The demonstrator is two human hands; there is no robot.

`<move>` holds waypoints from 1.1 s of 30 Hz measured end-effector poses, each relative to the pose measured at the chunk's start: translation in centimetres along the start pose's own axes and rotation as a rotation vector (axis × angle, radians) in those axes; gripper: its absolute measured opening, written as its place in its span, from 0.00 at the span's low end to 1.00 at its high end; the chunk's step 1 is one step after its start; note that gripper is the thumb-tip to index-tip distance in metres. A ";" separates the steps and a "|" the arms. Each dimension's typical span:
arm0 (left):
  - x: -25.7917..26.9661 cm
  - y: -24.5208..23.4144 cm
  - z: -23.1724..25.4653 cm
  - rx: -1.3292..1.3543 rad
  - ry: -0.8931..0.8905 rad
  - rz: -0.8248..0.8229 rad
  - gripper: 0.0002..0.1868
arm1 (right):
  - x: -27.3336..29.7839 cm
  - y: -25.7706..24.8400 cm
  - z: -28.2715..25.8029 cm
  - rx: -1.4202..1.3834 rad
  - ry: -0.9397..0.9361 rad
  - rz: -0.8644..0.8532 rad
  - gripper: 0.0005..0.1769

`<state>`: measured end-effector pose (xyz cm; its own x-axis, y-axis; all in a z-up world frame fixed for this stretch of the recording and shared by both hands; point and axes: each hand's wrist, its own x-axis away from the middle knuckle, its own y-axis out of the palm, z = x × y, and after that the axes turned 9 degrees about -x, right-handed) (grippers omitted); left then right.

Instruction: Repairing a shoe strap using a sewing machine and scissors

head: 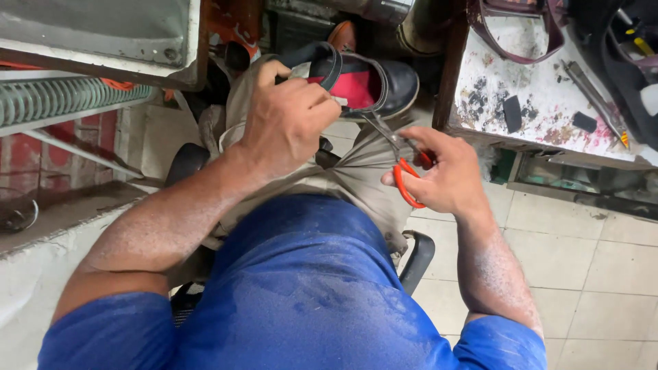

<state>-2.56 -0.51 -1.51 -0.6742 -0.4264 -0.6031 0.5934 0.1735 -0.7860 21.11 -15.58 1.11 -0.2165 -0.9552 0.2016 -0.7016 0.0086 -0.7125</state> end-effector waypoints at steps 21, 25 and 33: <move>2.8 1.9 0.2 0.058 0.343 0.217 0.11 | -0.5 1.2 2.3 -0.088 -0.068 -0.147 0.27; 4.0 3.3 0.7 0.071 0.335 0.250 0.12 | 1.4 1.0 4.3 -0.324 0.005 0.023 0.23; 9.4 9.4 1.5 0.848 -0.380 -0.167 0.07 | 4.8 7.2 9.9 -0.334 0.136 0.178 0.27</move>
<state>-2.65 -4.22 -14.34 -0.6794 -0.6742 -0.2897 0.7250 -0.5559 -0.4065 21.71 -23.03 -9.74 -0.4272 -0.8822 0.1979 -0.8219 0.2878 -0.4916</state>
